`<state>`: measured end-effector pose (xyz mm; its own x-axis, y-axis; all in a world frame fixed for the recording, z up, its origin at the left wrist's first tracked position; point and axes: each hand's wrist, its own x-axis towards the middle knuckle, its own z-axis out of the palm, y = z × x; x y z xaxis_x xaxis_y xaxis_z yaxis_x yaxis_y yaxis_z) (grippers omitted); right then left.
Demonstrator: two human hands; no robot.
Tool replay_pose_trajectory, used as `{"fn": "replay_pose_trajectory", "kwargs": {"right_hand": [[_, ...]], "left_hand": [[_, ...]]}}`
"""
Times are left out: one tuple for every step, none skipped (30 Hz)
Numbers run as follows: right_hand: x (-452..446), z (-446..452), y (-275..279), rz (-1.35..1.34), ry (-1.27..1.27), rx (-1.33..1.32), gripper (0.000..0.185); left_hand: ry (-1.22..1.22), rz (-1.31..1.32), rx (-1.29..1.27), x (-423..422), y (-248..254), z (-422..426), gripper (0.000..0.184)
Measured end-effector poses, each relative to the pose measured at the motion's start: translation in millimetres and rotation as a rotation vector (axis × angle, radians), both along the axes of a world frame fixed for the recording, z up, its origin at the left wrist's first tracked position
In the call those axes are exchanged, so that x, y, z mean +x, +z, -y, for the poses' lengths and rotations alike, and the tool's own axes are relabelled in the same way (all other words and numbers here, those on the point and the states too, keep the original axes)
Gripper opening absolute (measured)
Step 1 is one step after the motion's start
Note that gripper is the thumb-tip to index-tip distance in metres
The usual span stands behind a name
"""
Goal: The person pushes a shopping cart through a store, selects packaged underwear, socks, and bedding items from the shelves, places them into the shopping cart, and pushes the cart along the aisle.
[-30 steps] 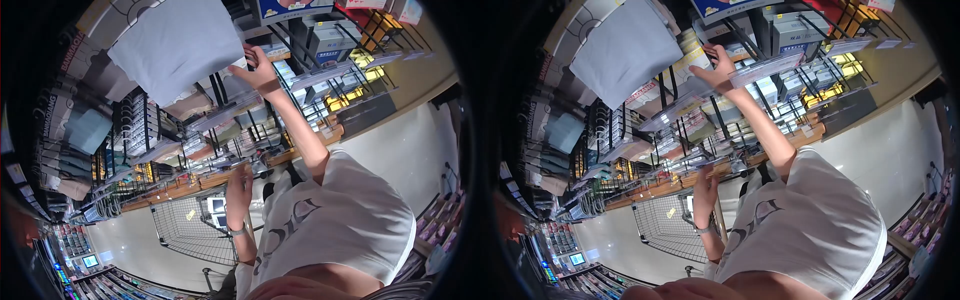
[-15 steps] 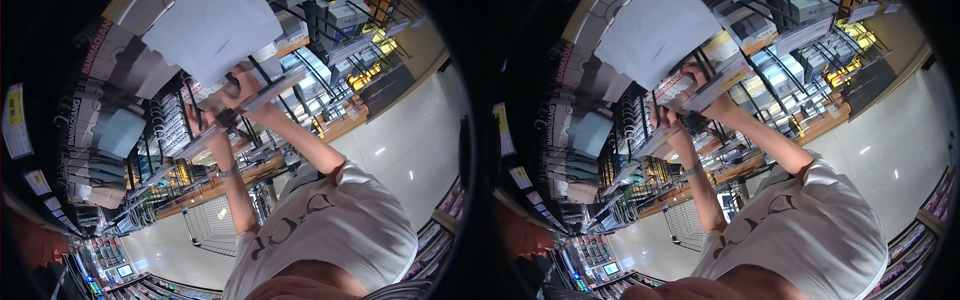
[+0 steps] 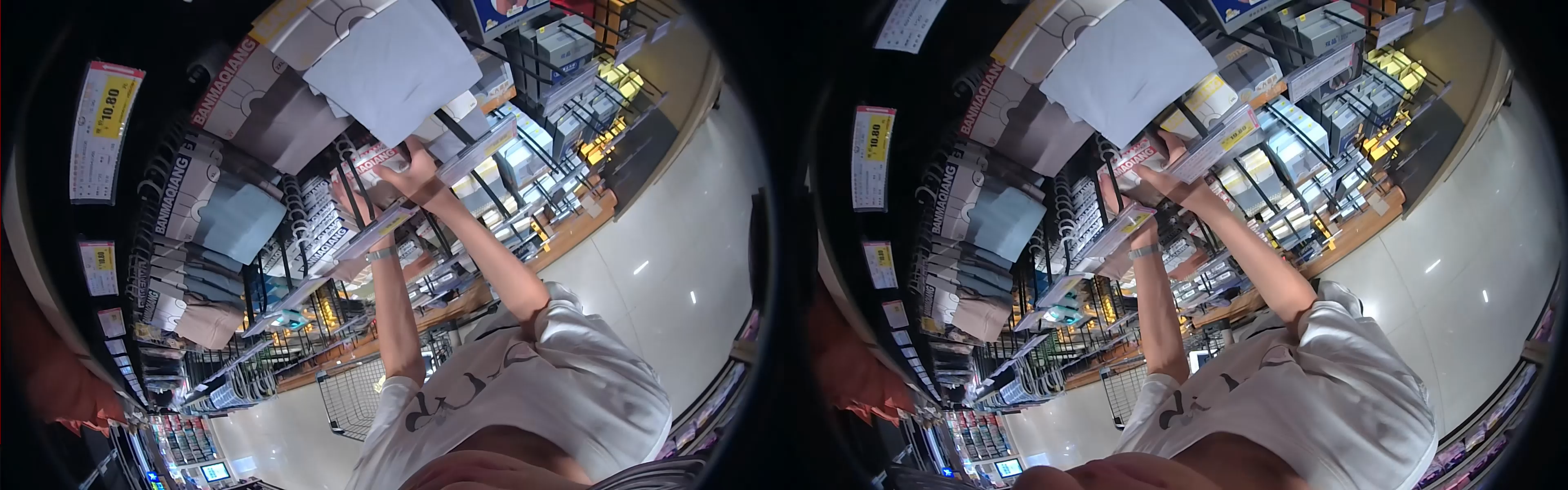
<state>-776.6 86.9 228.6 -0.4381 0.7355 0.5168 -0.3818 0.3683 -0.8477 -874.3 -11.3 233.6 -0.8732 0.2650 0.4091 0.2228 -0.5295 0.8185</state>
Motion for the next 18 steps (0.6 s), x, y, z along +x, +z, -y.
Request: {"fn": "replay_pose_trajectory", "kwargs": {"right_hand": [[3.0,-3.2,3.7,-0.022,0.062,-0.04,0.085],[8.5,-4.9,8.2,-0.046,0.124,-0.079,0.074],[14.9,-5.1,12.3,-0.071,0.185,-0.12,0.064],[23.5,-4.5,16.1,-0.064,0.25,-0.141,0.064],[36.9,-5.2,18.6,-0.033,0.098,0.177,0.064],[55.6,-4.2,20.2,0.011,-0.058,0.487,0.064],[74.3,4.1,32.9,-0.004,0.116,0.234,0.06],[92.8,12.3,45.4,-0.038,0.25,-0.04,0.057],[112.0,7.3,57.7,0.062,0.307,0.014,0.054],[131.6,0.9,66.0,0.166,0.37,0.068,0.052],[147.8,1.0,67.6,0.277,0.442,0.113,0.049],[155.4,6.9,71.1,0.241,0.403,0.132,0.047],[164.3,8.4,79.4,0.313,0.432,0.123,0.053],[174.6,11.4,87.5,0.391,0.466,0.109,0.06],[181.2,16.1,89.4,0.471,0.498,0.094,0.067],[174.6,30.1,69.5,0.157,0.418,0.023,0.064],[176.9,33.9,63.2,0.157,0.473,-0.063,0.063],[180.2,36.8,58.8,0.162,0.526,-0.156,0.062]], "left_hand": [[-0.061,0.158,0.073,24.9,12.3,0.0,0.039],[-0.098,0.173,0.061,41.7,13.9,1.7,0.04],[-0.122,0.069,-0.027,65.1,14.6,12.5,0.043],[-0.126,-0.094,-0.129,84.0,13.9,20.7,0.047],[-0.125,-0.186,-0.177,94.3,13.0,24.9,0.053],[-0.131,-0.194,-0.184,100.4,12.7,31.5,0.059],[-0.16,-0.093,-0.164,105.3,13.8,37.5,0.054],[-0.184,0.009,-0.139,110.1,14.7,43.5,0.049],[-0.17,0.051,-0.13,96.3,-0.8,50.7,0.046],[-0.151,0.096,-0.118,91.5,-11.5,58.0,0.042],[-0.012,0.13,-0.212,144.7,25.0,61.9,0.039],[0.056,0.132,-0.265,164.9,44.5,64.3,0.039],[0.128,0.137,-0.317,175.1,52.8,68.7,0.039],[0.053,0.141,-0.292,178.7,52.2,81.7,0.039],[-0.023,0.148,-0.268,180.4,52.9,93.0,0.04],[-0.083,0.149,-0.267,184.2,59.3,100.3,0.041],[-0.064,0.101,-0.284,184.2,59.5,108.1,0.042],[-0.092,0.109,-0.324,196.6,73.6,110.6,0.043]]}}
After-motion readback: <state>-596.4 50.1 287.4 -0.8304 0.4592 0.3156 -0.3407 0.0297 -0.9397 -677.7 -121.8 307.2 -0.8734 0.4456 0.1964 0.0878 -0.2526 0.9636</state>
